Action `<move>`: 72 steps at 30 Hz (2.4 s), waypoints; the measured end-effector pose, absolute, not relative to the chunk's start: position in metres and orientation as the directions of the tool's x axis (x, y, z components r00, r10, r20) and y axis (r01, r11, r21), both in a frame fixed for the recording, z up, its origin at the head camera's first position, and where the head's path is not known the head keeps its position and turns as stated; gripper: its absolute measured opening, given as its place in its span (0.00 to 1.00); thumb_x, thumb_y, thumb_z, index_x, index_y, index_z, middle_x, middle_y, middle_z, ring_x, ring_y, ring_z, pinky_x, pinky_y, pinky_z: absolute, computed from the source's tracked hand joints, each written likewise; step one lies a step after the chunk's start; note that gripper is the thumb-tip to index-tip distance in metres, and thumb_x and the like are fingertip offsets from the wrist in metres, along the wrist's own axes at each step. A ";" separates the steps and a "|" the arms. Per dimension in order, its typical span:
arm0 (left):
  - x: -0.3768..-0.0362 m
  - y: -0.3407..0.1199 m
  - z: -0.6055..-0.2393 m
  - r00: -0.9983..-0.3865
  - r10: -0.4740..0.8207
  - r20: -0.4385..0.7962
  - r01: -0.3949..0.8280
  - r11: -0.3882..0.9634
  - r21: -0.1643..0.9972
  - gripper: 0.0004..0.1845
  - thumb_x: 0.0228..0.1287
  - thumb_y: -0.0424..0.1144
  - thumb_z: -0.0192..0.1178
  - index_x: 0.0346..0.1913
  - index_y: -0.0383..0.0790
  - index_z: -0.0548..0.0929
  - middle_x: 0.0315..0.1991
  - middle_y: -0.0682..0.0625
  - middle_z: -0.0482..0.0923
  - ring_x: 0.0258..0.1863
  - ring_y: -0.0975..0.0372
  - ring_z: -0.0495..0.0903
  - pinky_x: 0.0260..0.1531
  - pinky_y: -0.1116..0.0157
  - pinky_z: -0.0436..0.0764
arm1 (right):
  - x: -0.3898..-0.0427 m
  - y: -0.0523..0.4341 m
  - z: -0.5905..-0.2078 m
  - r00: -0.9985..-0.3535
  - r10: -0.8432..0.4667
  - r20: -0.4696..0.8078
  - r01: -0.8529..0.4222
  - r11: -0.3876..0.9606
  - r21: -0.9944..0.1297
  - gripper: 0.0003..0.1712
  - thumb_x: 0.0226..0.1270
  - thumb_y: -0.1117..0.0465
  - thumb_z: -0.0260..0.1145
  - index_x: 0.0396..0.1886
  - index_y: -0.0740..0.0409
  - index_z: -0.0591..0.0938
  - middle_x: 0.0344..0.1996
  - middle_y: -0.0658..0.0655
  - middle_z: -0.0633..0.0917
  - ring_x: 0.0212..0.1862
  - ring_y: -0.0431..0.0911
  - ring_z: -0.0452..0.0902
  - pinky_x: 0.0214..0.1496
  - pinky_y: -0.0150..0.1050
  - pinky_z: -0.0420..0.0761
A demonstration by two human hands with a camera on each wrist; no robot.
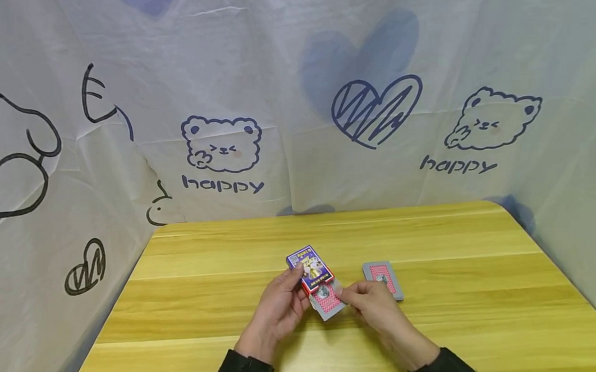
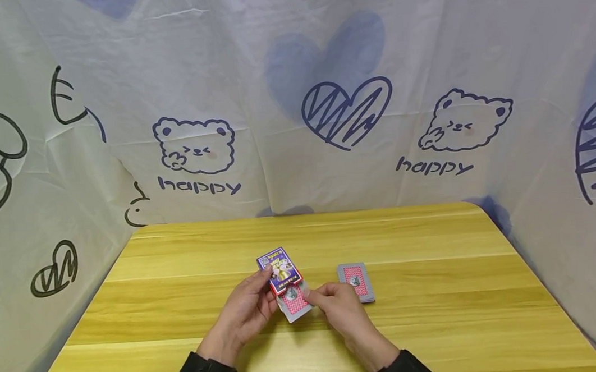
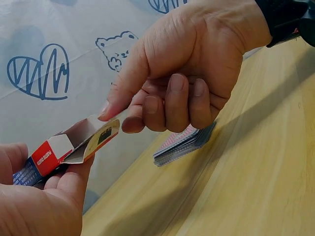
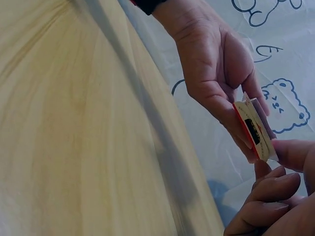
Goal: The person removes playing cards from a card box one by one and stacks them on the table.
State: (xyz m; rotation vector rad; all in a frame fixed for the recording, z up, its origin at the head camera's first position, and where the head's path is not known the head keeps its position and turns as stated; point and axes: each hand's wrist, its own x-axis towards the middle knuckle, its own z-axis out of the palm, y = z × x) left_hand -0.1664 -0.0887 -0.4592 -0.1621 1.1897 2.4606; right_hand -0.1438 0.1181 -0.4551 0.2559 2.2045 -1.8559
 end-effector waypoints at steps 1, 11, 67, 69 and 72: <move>-0.166 -0.089 -0.459 -0.912 0.307 -0.272 -0.403 -0.554 0.729 0.29 0.86 0.45 0.49 0.77 0.30 0.63 0.49 0.46 0.90 0.48 0.62 0.90 0.55 0.63 0.88 | -0.144 0.118 -0.455 -0.953 -0.031 -0.301 0.291 0.181 -0.940 0.15 0.69 0.54 0.75 0.33 0.63 0.88 0.18 0.47 0.72 0.21 0.40 0.61 0.19 0.30 0.60; -0.169 -0.092 -0.464 -0.928 0.205 -0.311 -0.371 -0.576 0.728 0.28 0.88 0.46 0.46 0.77 0.30 0.61 0.51 0.45 0.89 0.49 0.61 0.90 0.53 0.62 0.89 | -0.144 0.126 -0.458 -0.938 -0.200 -0.283 0.237 0.228 -0.945 0.12 0.67 0.58 0.75 0.33 0.65 0.89 0.17 0.44 0.73 0.19 0.37 0.58 0.19 0.27 0.60; -0.168 -0.093 -0.460 -0.920 0.200 -0.336 -0.387 -0.591 0.707 0.29 0.88 0.48 0.43 0.79 0.31 0.58 0.59 0.41 0.86 0.56 0.57 0.88 0.59 0.59 0.86 | -0.184 0.234 -0.468 -0.961 -0.002 -0.277 0.215 0.621 -0.753 0.26 0.69 0.59 0.71 0.12 0.53 0.71 0.12 0.47 0.64 0.19 0.42 0.58 0.24 0.33 0.59; -0.167 -0.093 -0.460 -0.920 0.200 -0.337 -0.388 -0.593 0.706 0.30 0.88 0.48 0.43 0.79 0.31 0.58 0.59 0.41 0.86 0.56 0.57 0.88 0.59 0.59 0.86 | -0.183 0.234 -0.468 -0.963 -0.003 -0.268 0.207 0.630 -0.749 0.26 0.68 0.59 0.71 0.12 0.53 0.69 0.13 0.47 0.63 0.19 0.42 0.56 0.24 0.33 0.58; -0.167 -0.093 -0.459 -0.921 0.198 -0.336 -0.386 -0.595 0.706 0.30 0.88 0.48 0.44 0.79 0.31 0.57 0.59 0.41 0.86 0.56 0.58 0.88 0.59 0.59 0.86 | -0.183 0.233 -0.468 -0.965 -0.008 -0.262 0.198 0.636 -0.746 0.27 0.67 0.59 0.71 0.12 0.52 0.67 0.13 0.47 0.60 0.19 0.41 0.54 0.24 0.33 0.56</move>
